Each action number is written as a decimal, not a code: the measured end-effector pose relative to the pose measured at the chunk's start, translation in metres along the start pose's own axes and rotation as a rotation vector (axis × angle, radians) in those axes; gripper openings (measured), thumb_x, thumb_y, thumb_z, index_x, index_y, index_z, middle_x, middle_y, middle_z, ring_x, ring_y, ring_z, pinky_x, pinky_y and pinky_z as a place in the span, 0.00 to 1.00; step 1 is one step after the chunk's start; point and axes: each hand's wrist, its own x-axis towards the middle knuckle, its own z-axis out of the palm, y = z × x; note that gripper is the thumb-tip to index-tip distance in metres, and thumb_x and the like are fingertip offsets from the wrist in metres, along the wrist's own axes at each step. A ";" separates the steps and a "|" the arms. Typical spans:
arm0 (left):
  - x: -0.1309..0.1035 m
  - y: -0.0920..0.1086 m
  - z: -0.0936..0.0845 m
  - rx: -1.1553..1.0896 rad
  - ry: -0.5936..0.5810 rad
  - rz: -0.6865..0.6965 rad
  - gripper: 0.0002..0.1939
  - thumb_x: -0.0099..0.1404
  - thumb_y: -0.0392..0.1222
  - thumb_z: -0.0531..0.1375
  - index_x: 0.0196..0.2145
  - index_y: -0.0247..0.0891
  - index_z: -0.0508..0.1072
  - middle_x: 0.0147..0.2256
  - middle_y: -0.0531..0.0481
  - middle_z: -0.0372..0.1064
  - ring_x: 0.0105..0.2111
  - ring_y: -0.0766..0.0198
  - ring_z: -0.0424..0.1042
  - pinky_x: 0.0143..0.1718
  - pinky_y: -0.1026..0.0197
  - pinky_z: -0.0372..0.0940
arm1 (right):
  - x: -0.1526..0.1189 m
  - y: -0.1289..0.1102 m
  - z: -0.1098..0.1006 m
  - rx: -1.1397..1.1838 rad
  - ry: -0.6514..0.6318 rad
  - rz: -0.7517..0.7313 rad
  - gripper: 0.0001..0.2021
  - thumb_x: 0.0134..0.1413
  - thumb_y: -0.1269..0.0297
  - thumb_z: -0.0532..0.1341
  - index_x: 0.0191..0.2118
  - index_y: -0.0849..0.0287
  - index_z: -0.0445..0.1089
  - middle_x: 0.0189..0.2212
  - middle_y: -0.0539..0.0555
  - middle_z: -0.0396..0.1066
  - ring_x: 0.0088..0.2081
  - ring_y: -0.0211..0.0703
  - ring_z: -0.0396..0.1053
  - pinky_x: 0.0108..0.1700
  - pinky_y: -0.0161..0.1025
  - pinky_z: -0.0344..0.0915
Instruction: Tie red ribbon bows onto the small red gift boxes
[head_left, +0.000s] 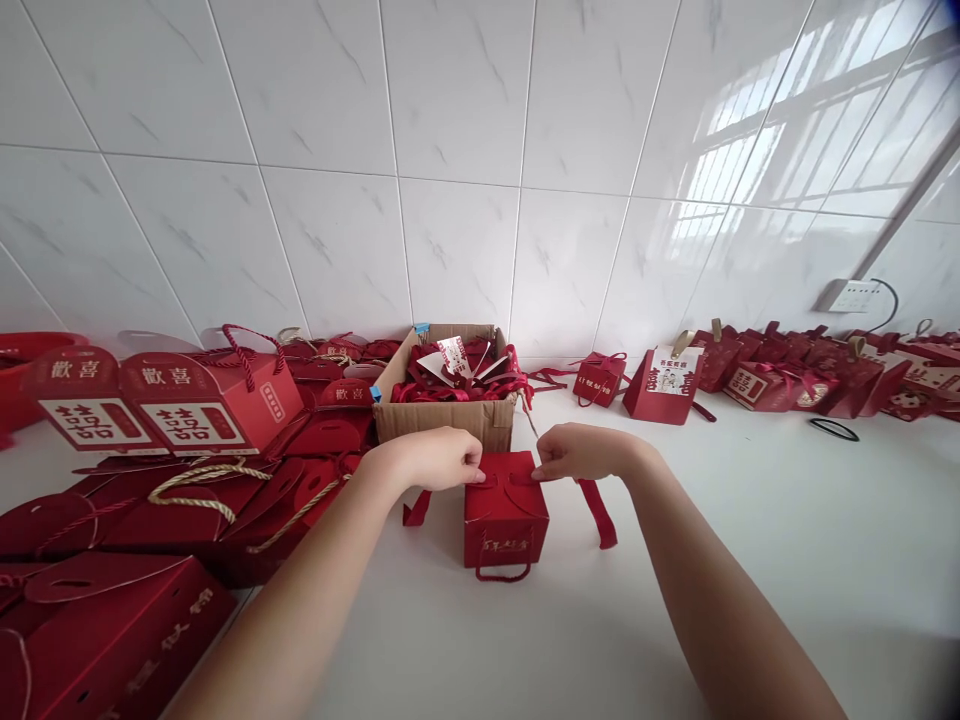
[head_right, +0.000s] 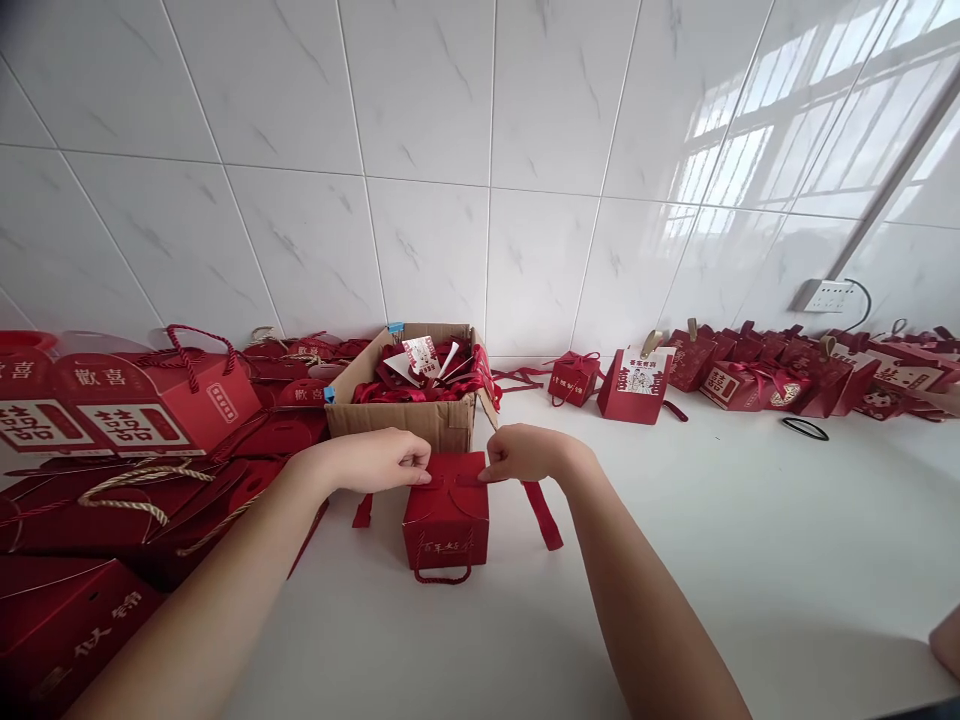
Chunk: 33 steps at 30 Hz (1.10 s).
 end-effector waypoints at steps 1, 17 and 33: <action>0.001 0.000 0.000 -0.001 -0.003 -0.003 0.13 0.59 0.53 0.53 0.28 0.41 0.68 0.28 0.51 0.68 0.22 0.63 0.62 0.20 0.64 0.52 | 0.000 0.000 0.000 0.000 -0.006 0.001 0.16 0.51 0.52 0.57 0.22 0.58 0.58 0.19 0.45 0.57 0.19 0.33 0.50 0.21 0.33 0.48; -0.015 -0.001 -0.004 -0.103 0.090 -0.023 0.21 0.55 0.58 0.55 0.16 0.40 0.68 0.15 0.52 0.58 0.13 0.67 0.49 0.18 0.60 0.44 | -0.009 0.006 -0.007 0.069 -0.035 0.046 0.26 0.43 0.35 0.57 0.23 0.57 0.69 0.17 0.47 0.56 0.18 0.34 0.51 0.22 0.35 0.49; -0.035 0.008 -0.026 -0.695 0.331 0.218 0.19 0.58 0.58 0.58 0.30 0.37 0.75 0.23 0.53 0.63 0.26 0.67 0.61 0.28 0.64 0.55 | -0.030 0.003 -0.020 0.937 0.254 -0.534 0.19 0.53 0.52 0.61 0.19 0.61 0.70 0.43 0.57 0.75 0.51 0.49 0.66 0.53 0.44 0.58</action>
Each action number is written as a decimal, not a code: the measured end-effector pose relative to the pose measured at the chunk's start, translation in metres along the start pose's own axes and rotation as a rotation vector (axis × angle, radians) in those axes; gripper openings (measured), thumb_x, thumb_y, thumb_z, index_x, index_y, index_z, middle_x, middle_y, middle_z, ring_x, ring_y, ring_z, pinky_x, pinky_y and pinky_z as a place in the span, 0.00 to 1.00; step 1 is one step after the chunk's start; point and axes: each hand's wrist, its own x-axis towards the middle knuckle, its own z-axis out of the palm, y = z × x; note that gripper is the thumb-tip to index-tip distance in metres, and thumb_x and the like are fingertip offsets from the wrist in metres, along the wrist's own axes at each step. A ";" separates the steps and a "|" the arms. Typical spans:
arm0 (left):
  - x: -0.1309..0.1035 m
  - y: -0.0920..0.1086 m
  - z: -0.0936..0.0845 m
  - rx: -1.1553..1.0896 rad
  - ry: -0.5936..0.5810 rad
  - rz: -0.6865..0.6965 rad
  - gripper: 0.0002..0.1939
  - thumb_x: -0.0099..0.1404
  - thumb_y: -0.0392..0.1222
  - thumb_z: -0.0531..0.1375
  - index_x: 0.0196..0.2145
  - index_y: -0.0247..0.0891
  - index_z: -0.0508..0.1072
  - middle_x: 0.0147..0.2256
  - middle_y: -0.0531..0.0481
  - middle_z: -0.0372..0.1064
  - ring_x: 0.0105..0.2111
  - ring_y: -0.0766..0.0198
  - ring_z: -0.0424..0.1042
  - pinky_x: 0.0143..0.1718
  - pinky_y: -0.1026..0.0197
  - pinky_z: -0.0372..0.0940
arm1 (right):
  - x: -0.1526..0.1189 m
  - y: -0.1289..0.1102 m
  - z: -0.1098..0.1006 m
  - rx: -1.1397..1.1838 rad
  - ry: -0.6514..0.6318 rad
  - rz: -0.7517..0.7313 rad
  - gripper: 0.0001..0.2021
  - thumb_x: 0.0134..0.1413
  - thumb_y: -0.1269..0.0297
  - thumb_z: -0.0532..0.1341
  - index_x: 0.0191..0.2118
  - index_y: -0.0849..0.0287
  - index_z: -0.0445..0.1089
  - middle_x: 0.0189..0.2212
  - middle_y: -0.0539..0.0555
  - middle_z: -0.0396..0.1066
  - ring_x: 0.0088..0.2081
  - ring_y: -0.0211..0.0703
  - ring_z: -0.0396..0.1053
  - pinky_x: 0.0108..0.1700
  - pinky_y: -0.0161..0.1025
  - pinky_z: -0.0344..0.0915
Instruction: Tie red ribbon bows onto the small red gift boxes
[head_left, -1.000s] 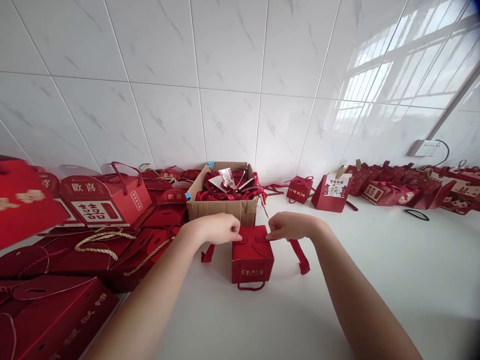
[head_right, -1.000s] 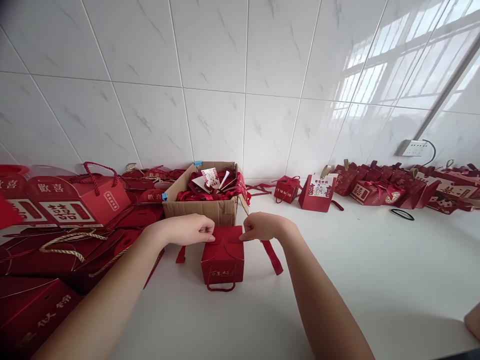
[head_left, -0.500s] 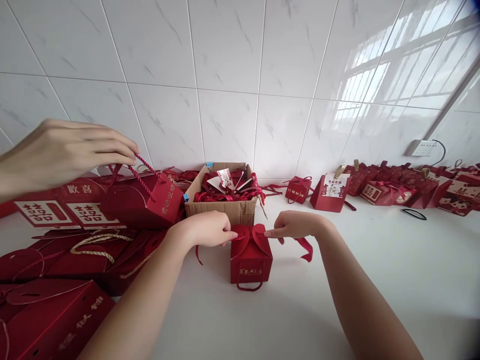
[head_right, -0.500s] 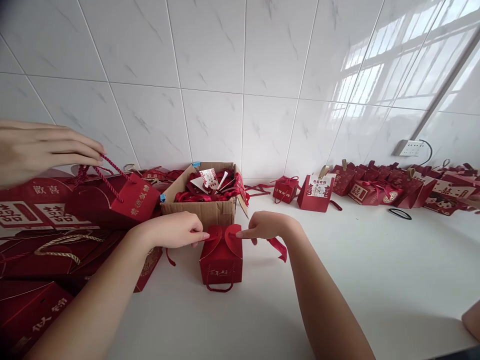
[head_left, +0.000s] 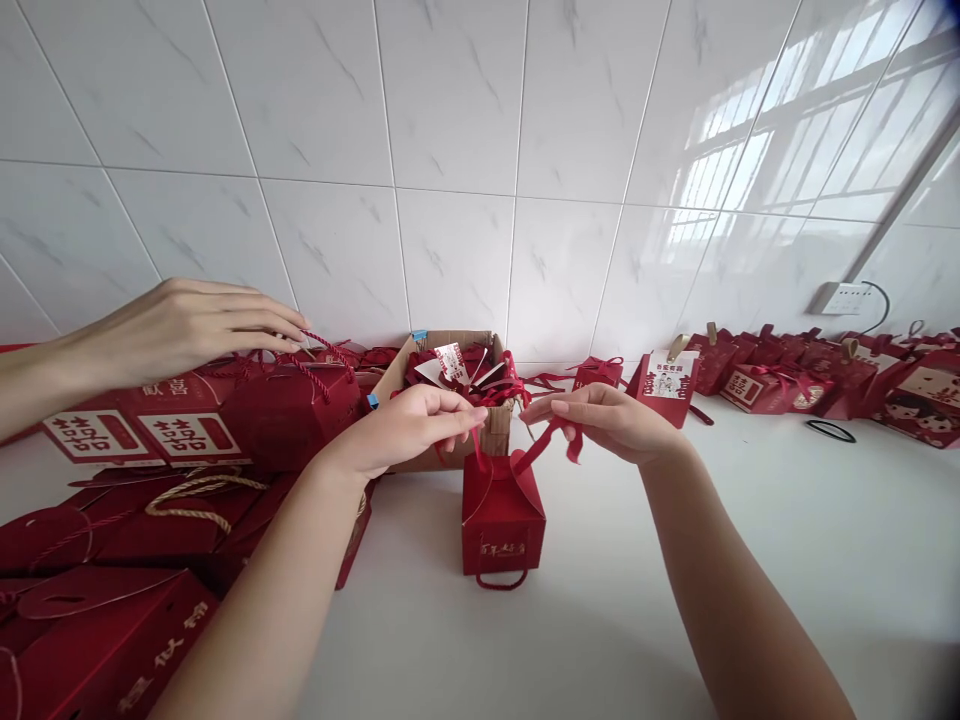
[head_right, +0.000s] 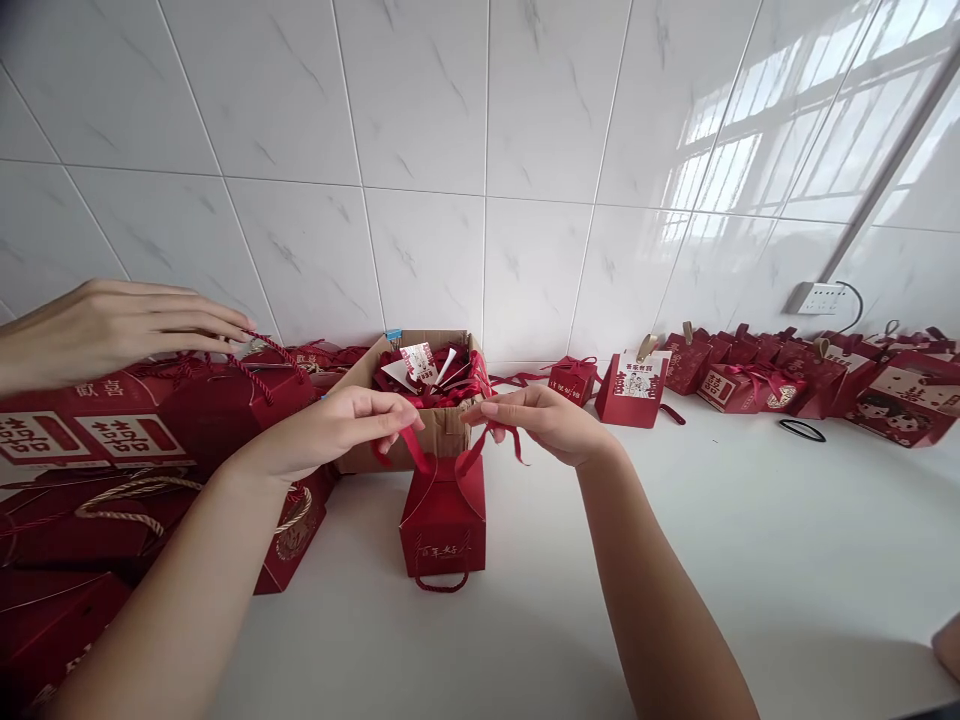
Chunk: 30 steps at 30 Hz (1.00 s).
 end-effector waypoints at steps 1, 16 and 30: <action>-0.001 0.001 -0.001 -0.061 -0.004 0.031 0.19 0.59 0.56 0.58 0.33 0.37 0.76 0.24 0.52 0.64 0.28 0.66 0.62 0.29 0.64 0.56 | 0.001 0.001 0.001 0.057 -0.005 -0.046 0.18 0.54 0.53 0.61 0.21 0.61 0.71 0.43 0.57 0.75 0.51 0.49 0.67 0.54 0.45 0.59; 0.002 0.005 0.011 -0.578 0.174 0.221 0.18 0.65 0.51 0.54 0.37 0.36 0.78 0.41 0.44 0.73 0.26 0.68 0.66 0.28 0.63 0.59 | 0.006 -0.004 0.022 0.145 0.280 -0.355 0.24 0.62 0.45 0.45 0.47 0.51 0.72 0.53 0.52 0.69 0.54 0.47 0.66 0.57 0.47 0.60; -0.003 0.010 0.020 -0.600 0.362 0.426 0.13 0.63 0.43 0.55 0.40 0.40 0.78 0.50 0.47 0.70 0.44 0.60 0.66 0.37 0.62 0.60 | -0.001 -0.010 0.032 -0.019 0.376 -0.402 0.16 0.61 0.53 0.53 0.49 0.49 0.71 0.52 0.51 0.70 0.56 0.48 0.64 0.60 0.49 0.57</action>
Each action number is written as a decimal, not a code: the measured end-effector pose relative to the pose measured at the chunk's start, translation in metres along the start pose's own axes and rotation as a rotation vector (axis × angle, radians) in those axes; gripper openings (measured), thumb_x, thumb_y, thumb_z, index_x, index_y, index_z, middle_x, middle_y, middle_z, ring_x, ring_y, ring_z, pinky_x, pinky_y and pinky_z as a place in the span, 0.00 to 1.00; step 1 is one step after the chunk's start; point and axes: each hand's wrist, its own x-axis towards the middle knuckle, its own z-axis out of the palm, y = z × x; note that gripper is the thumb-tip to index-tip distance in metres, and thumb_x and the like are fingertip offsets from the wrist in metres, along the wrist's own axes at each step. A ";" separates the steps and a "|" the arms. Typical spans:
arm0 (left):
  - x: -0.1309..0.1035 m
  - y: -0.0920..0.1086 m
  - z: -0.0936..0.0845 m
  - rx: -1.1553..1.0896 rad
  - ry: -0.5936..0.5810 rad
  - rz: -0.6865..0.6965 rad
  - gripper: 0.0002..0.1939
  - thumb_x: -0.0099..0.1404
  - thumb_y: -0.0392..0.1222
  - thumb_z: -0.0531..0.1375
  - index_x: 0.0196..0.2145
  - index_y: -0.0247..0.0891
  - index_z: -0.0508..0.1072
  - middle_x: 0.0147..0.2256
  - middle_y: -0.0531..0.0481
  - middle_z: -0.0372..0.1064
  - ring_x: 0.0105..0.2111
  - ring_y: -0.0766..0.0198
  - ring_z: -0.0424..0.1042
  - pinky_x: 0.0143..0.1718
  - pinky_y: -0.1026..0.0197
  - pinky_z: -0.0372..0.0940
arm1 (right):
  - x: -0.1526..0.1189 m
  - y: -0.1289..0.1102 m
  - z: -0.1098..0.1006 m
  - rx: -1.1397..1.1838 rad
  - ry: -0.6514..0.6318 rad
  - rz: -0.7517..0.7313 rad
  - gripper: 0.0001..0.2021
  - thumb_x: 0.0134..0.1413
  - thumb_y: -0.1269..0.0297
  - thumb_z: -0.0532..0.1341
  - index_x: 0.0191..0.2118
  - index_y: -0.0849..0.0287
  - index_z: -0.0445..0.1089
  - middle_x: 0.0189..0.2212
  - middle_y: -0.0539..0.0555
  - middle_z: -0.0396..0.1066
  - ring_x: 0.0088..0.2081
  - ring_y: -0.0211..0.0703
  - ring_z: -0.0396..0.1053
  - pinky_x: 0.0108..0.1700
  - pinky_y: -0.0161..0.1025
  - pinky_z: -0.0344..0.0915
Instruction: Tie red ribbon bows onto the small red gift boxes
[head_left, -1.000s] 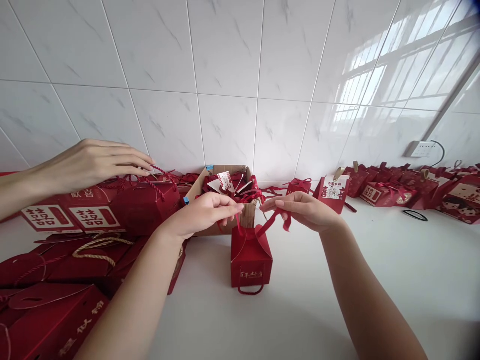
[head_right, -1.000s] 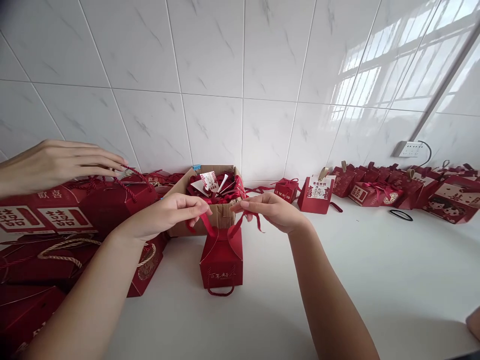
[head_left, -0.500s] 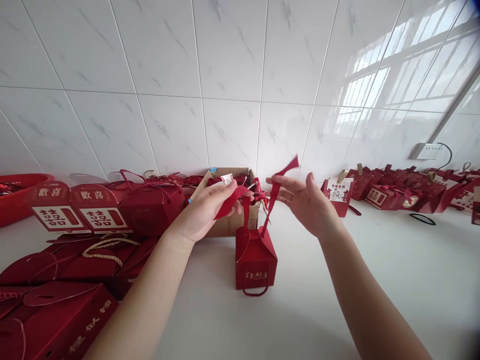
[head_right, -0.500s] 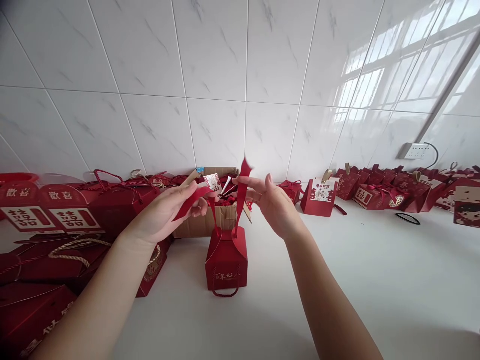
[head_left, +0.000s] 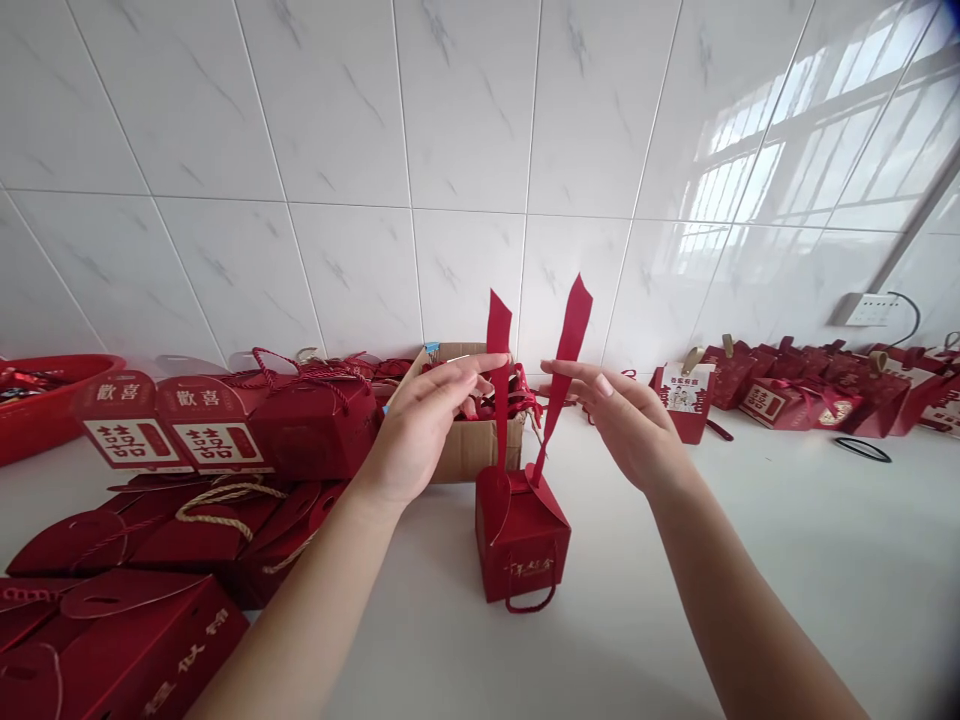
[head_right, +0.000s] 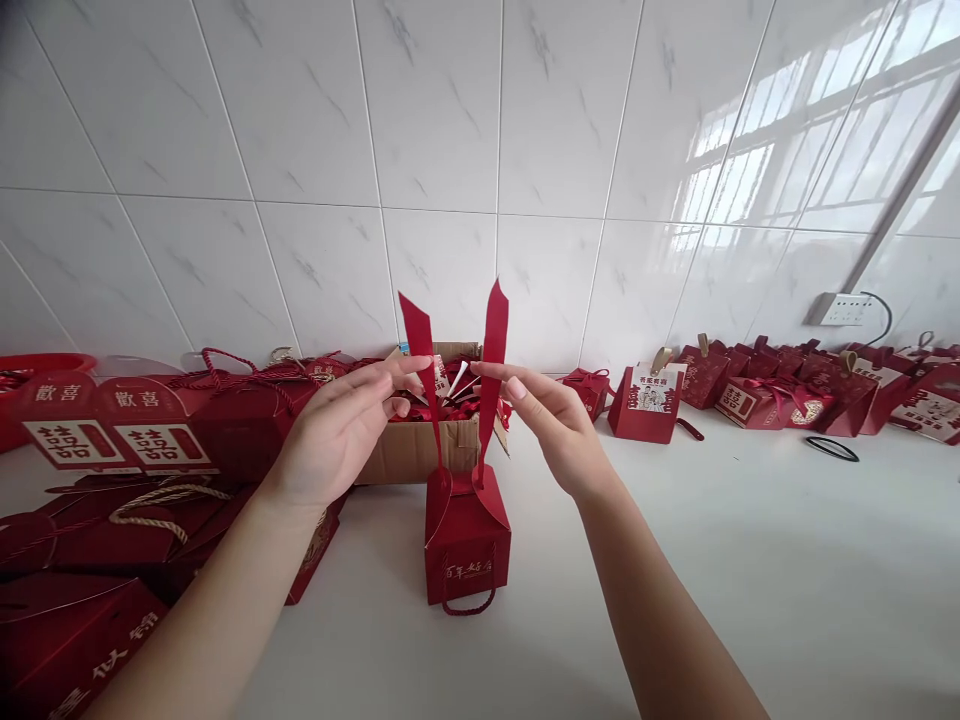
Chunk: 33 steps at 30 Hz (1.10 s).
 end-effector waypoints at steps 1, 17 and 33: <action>-0.001 0.000 0.001 0.025 0.004 0.005 0.12 0.63 0.42 0.56 0.41 0.41 0.78 0.51 0.48 0.70 0.46 0.60 0.66 0.39 0.62 0.60 | 0.000 0.000 0.000 0.015 -0.004 -0.002 0.16 0.62 0.54 0.53 0.49 0.49 0.71 0.52 0.51 0.70 0.56 0.48 0.63 0.60 0.49 0.57; -0.004 -0.007 0.008 0.041 0.124 0.066 0.09 0.51 0.34 0.67 0.32 0.38 0.74 0.33 0.53 0.70 0.34 0.69 0.68 0.38 0.66 0.65 | -0.006 -0.002 0.002 -0.045 0.099 -0.073 0.09 0.56 0.64 0.62 0.42 0.48 0.76 0.44 0.49 0.76 0.48 0.46 0.71 0.50 0.46 0.69; -0.006 -0.006 0.006 0.109 0.122 0.238 0.02 0.58 0.35 0.64 0.29 0.39 0.73 0.29 0.55 0.70 0.31 0.72 0.69 0.35 0.71 0.66 | -0.006 -0.001 0.007 -0.096 0.180 -0.219 0.12 0.52 0.73 0.64 0.41 0.51 0.75 0.39 0.51 0.75 0.37 0.38 0.72 0.41 0.39 0.71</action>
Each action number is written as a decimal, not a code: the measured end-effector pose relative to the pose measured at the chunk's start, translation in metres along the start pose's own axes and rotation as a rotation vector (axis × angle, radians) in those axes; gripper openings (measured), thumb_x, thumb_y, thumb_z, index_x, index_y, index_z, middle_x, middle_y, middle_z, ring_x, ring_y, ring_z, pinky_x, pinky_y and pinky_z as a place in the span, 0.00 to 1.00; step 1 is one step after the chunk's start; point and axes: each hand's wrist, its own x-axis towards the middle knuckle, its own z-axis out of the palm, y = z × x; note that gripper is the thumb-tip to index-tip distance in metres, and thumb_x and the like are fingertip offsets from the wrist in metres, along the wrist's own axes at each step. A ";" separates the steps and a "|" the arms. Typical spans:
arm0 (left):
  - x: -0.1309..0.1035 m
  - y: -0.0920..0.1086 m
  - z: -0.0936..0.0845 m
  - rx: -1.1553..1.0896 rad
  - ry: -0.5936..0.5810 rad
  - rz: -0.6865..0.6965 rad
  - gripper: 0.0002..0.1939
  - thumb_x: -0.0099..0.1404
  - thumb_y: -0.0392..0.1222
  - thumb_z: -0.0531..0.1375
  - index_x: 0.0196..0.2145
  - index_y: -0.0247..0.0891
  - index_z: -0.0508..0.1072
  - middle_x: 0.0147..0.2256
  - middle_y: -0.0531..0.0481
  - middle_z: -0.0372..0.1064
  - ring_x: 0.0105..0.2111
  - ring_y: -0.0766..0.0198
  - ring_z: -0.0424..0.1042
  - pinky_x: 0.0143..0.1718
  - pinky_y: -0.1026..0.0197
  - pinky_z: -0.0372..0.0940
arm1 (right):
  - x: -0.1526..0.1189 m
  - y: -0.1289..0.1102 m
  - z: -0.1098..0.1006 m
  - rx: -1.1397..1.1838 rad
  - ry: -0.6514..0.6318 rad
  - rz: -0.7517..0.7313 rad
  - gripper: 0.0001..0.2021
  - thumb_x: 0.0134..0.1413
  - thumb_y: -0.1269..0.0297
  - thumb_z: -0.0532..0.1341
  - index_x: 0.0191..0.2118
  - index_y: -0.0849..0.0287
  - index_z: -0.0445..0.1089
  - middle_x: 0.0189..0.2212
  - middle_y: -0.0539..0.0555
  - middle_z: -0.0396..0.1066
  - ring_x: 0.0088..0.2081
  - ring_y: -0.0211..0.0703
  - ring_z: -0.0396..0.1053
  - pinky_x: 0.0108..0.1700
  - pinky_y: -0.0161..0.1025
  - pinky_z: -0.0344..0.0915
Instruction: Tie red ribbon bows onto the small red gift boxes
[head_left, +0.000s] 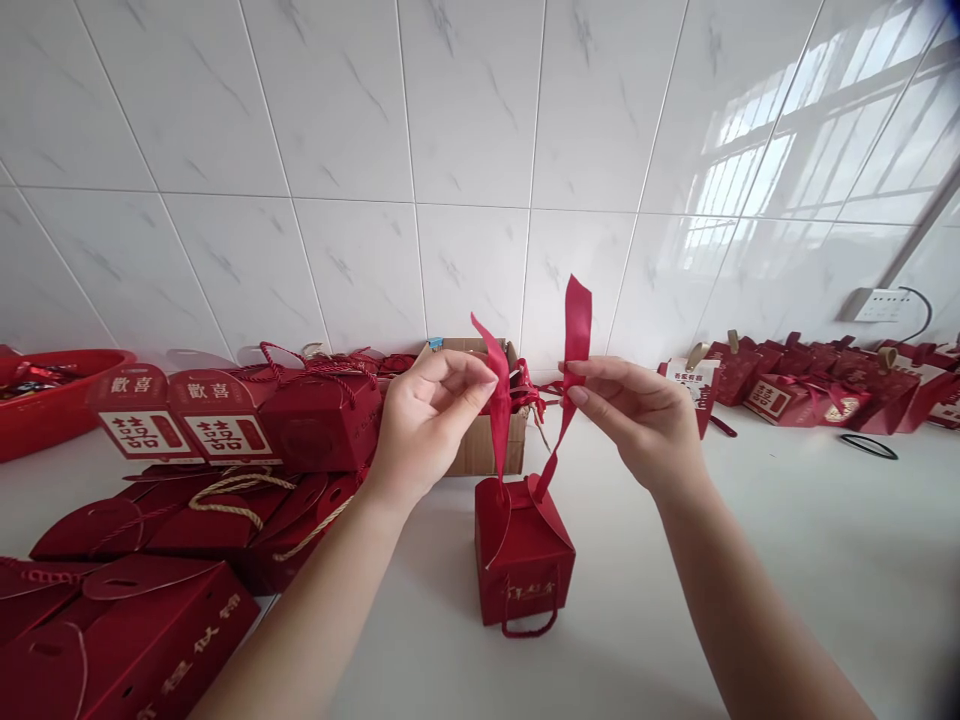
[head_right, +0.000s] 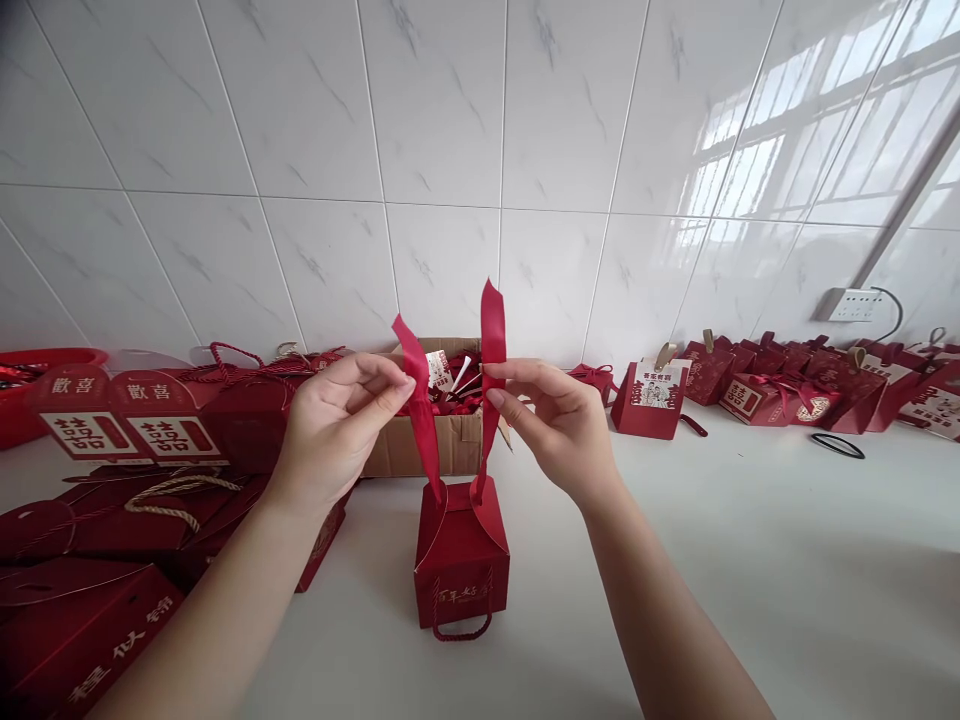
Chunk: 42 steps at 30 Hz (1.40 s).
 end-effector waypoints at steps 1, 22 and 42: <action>-0.001 0.001 0.000 0.027 -0.007 0.009 0.01 0.58 0.36 0.64 0.31 0.39 0.75 0.31 0.54 0.72 0.33 0.71 0.70 0.36 0.71 0.66 | 0.000 0.000 0.000 -0.003 0.001 -0.005 0.12 0.52 0.73 0.64 0.42 0.51 0.75 0.39 0.51 0.74 0.35 0.37 0.71 0.41 0.39 0.71; -0.005 0.003 -0.002 0.229 -0.080 0.199 0.16 0.60 0.33 0.62 0.45 0.47 0.75 0.45 0.49 0.73 0.35 0.66 0.72 0.41 0.60 0.69 | 0.000 0.000 -0.001 0.026 -0.013 -0.055 0.13 0.54 0.74 0.62 0.37 0.47 0.77 0.37 0.48 0.76 0.42 0.40 0.71 0.43 0.40 0.70; -0.005 0.010 -0.002 0.141 -0.025 0.123 0.14 0.58 0.38 0.64 0.43 0.46 0.77 0.44 0.49 0.74 0.38 0.65 0.72 0.42 0.61 0.69 | 0.000 -0.001 -0.002 0.033 -0.009 -0.024 0.11 0.54 0.70 0.62 0.39 0.45 0.77 0.39 0.49 0.76 0.46 0.46 0.71 0.47 0.47 0.69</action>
